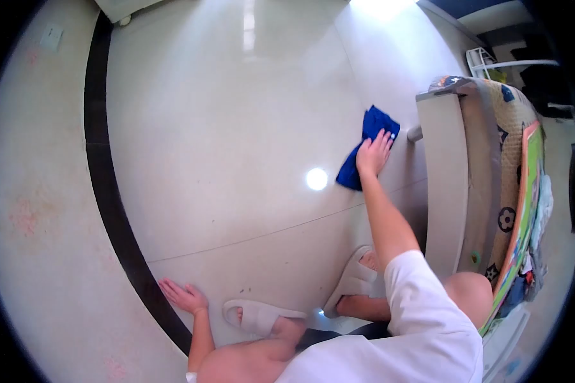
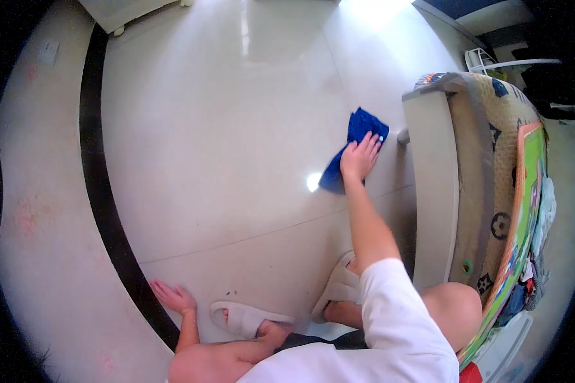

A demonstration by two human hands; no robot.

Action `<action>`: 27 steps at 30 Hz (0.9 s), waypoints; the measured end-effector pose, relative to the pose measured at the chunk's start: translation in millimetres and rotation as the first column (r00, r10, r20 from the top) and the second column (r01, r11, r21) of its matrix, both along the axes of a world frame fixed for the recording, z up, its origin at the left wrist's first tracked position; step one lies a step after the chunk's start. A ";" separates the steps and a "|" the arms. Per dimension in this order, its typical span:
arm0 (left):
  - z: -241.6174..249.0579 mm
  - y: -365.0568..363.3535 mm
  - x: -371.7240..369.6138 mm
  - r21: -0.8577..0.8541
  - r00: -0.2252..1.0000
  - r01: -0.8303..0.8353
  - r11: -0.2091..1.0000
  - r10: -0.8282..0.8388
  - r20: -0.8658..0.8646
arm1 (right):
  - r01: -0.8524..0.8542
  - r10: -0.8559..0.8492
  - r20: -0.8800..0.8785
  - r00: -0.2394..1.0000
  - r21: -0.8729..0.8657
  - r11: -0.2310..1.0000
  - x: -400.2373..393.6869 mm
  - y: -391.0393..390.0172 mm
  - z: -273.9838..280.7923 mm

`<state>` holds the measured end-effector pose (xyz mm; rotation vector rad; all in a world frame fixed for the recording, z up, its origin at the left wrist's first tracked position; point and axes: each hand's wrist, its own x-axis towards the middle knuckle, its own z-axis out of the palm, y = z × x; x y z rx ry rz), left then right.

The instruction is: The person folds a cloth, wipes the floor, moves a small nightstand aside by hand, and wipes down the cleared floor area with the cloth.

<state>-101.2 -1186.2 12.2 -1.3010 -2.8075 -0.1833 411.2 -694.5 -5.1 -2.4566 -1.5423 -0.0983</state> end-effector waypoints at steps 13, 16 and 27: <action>-4.3 1.7 0.1 0.029 1.000 -0.004 1.000 0.003 0.011 | -0.807 0.806 -0.086 0.586 0.025 0.590 -177.4 53.4 31.0; -5.5 1.1 -0.7 0.007 0.999 -0.034 0.999 0.034 0.023 | -0.910 0.904 -0.126 0.409 0.018 0.414 -235.9 32.9 38.3; 9.5 10.4 2.4 -0.045 0.995 -0.070 0.997 0.073 0.067 | -0.807 0.735 -0.396 -0.550 0.028 -0.589 -300.8 -133.5 53.8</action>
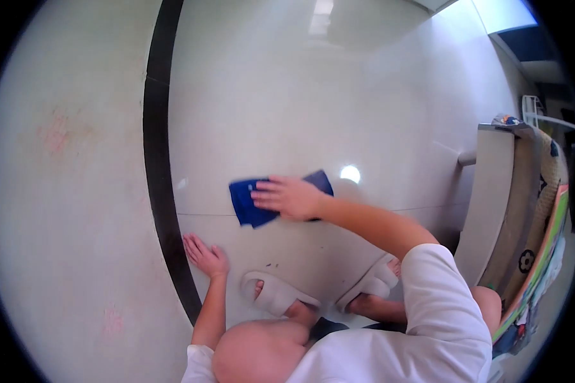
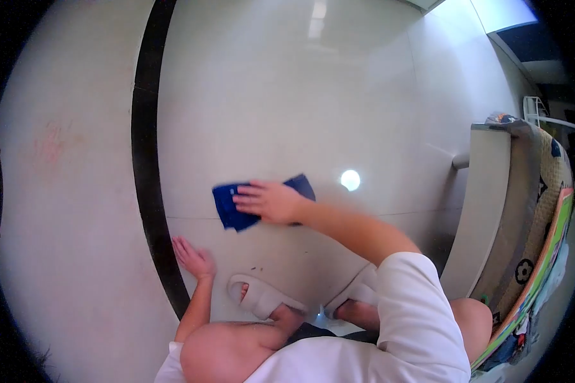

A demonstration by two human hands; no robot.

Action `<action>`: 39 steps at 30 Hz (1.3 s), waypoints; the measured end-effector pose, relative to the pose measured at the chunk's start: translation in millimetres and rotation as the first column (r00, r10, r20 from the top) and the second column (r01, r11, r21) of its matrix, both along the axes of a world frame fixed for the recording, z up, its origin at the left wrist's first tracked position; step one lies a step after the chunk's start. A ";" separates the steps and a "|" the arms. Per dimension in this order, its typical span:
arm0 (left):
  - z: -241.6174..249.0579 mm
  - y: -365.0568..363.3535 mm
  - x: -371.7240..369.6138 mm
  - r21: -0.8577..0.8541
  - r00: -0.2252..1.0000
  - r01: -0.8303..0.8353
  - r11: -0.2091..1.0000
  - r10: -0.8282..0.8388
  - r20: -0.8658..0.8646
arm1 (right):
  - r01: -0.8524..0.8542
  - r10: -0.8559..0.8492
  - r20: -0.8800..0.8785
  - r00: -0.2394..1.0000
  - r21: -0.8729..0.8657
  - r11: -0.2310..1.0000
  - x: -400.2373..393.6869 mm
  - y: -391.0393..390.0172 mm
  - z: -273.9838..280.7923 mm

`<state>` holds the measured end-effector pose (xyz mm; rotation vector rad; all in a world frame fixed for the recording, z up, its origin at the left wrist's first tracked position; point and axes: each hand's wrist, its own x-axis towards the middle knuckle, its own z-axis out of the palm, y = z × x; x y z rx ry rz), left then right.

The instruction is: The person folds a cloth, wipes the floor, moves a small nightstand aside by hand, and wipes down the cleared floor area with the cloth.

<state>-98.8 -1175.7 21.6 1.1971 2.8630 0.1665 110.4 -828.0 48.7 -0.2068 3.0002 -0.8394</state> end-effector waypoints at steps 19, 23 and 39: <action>-6.9 -2.9 -0.2 0.034 0.999 0.010 0.999 -0.009 -0.032 | 0.381 -0.413 0.213 0.885 0.176 0.908 144.6 57.8 29.7; -6.7 -3.8 -0.9 0.030 1.000 0.008 1.000 -0.007 -0.022 | 0.333 -0.337 0.268 0.903 0.061 0.941 158.5 -11.7 25.9; -5.0 -3.1 -1.1 0.085 0.998 0.051 0.995 -0.048 -0.035 | 0.683 -0.742 0.172 0.648 0.300 0.666 303.6 -26.2 22.6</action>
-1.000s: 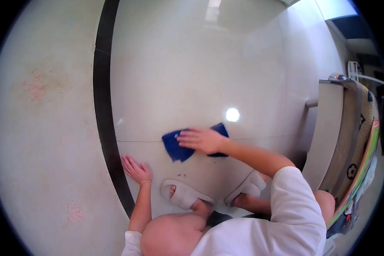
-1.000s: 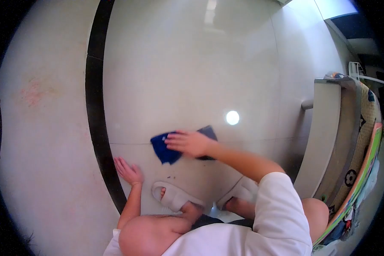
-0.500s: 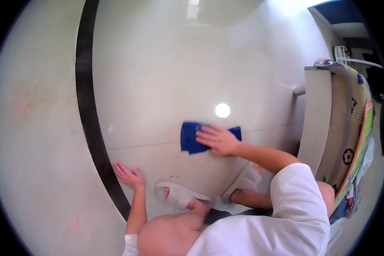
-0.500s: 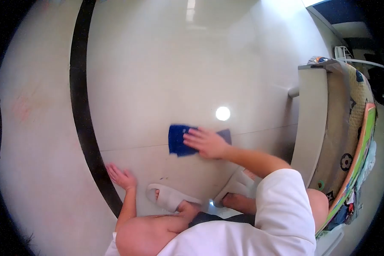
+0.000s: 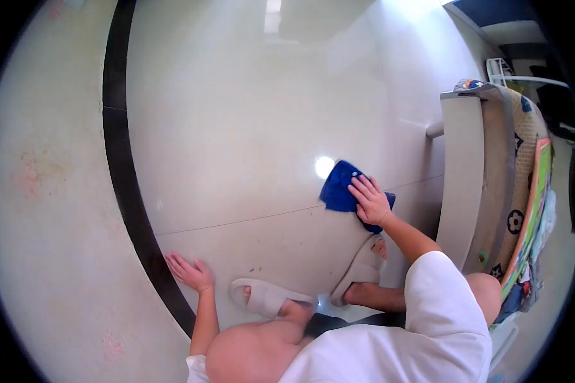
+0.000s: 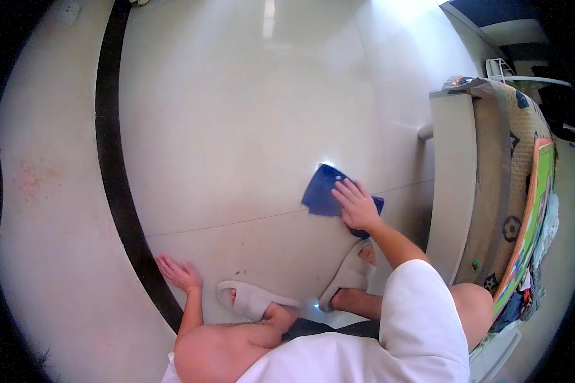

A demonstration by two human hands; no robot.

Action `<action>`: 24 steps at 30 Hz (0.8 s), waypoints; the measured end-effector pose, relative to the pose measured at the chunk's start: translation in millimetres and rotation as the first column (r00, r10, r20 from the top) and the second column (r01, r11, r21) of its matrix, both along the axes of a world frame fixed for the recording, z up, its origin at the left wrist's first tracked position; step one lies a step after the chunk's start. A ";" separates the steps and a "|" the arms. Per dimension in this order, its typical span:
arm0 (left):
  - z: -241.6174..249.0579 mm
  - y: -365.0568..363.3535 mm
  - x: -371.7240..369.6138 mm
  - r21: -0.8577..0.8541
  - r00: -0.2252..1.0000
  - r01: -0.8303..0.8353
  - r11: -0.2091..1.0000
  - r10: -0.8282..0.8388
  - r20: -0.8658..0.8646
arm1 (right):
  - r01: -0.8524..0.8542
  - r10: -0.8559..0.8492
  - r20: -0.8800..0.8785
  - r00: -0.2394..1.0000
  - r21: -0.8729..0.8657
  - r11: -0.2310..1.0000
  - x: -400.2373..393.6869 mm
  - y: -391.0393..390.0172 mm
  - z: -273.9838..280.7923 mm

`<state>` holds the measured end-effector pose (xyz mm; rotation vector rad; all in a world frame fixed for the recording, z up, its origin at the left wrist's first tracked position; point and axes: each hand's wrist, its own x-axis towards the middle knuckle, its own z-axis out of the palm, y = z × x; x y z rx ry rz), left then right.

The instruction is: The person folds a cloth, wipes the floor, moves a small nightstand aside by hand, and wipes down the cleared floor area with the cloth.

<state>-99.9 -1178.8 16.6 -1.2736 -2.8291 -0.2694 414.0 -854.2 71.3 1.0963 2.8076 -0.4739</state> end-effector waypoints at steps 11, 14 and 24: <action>-3.3 -7.1 -0.8 -0.034 1.000 -0.012 0.999 0.011 -0.011 | 0.434 -0.413 -0.171 0.895 0.107 0.895 -65.1 40.8 -13.1; -3.5 -2.3 0.5 -0.027 1.000 -0.005 1.000 0.004 -0.028 | 0.314 -0.301 -0.184 0.936 0.048 0.948 -93.0 30.5 -11.0; -4.7 -4.7 -1.9 0.022 0.998 0.040 0.999 -0.039 -0.044 | -0.212 0.168 -0.233 0.958 -0.178 0.961 -115.6 -45.0 -1.0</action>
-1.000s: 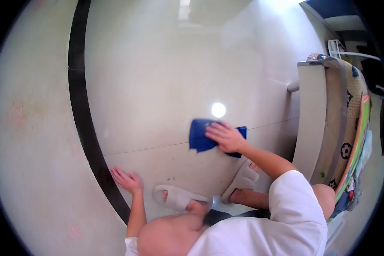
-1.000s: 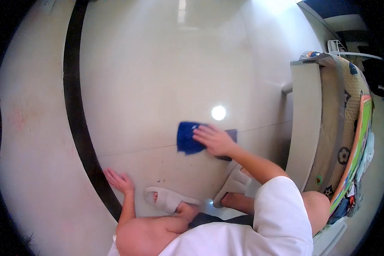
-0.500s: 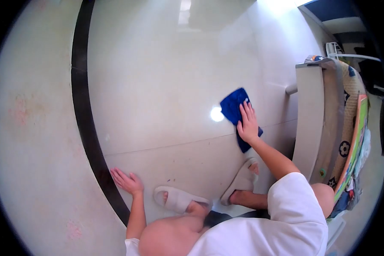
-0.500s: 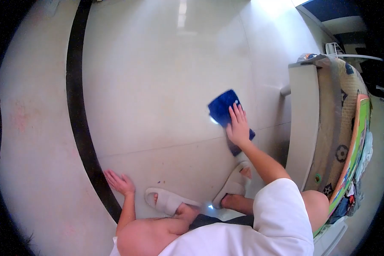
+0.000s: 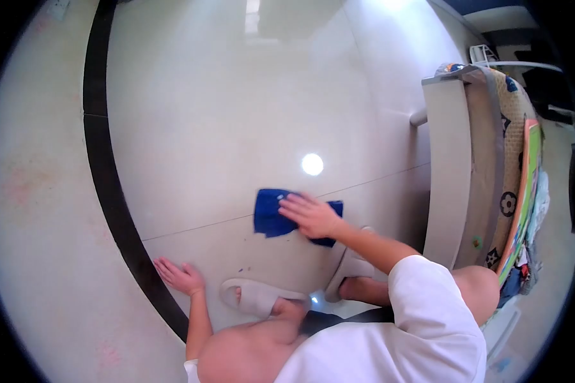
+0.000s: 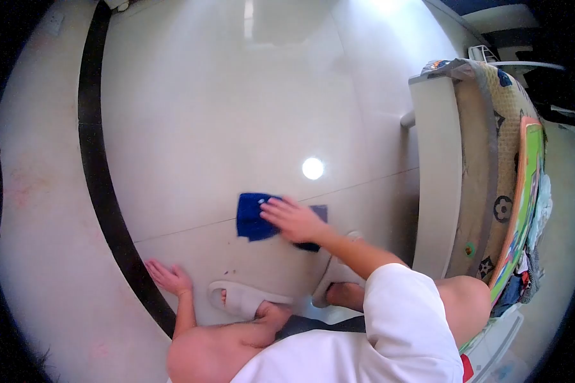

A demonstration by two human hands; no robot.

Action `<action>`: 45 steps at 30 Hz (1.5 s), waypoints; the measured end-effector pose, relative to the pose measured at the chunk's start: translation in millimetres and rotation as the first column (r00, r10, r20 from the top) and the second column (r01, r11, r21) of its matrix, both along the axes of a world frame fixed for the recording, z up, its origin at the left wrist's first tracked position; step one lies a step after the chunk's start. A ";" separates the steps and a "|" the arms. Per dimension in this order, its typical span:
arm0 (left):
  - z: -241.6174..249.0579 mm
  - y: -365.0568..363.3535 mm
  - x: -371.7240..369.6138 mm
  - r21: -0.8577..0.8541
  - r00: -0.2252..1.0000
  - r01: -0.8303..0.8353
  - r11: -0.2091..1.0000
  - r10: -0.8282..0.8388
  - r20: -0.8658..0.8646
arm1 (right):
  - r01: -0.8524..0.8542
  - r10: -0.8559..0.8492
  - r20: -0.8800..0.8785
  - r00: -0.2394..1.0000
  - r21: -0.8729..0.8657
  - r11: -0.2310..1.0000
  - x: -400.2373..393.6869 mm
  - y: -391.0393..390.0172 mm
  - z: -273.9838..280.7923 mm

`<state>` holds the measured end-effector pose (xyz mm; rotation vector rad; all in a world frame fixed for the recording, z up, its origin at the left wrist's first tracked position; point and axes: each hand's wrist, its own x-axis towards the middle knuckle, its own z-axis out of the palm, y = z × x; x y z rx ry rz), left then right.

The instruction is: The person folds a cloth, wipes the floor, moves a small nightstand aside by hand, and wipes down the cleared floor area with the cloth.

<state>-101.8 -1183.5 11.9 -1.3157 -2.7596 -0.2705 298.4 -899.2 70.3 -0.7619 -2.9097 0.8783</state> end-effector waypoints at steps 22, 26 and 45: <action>-0.7 3.5 0.2 -0.002 1.000 0.004 1.000 -0.005 -0.024 | 0.836 -0.906 0.029 0.422 0.375 0.401 52.4 -38.6 -40.7; -1.6 3.5 -1.0 0.000 0.999 0.011 1.000 -0.011 -0.031 | 0.751 -0.788 0.162 0.594 0.239 0.615 -37.2 -80.0 -22.9; 99.1 244.9 21.6 -0.153 0.815 0.540 0.827 -0.470 0.338 | 0.717 -0.791 0.001 0.612 0.421 0.556 12.1 200.3 -24.9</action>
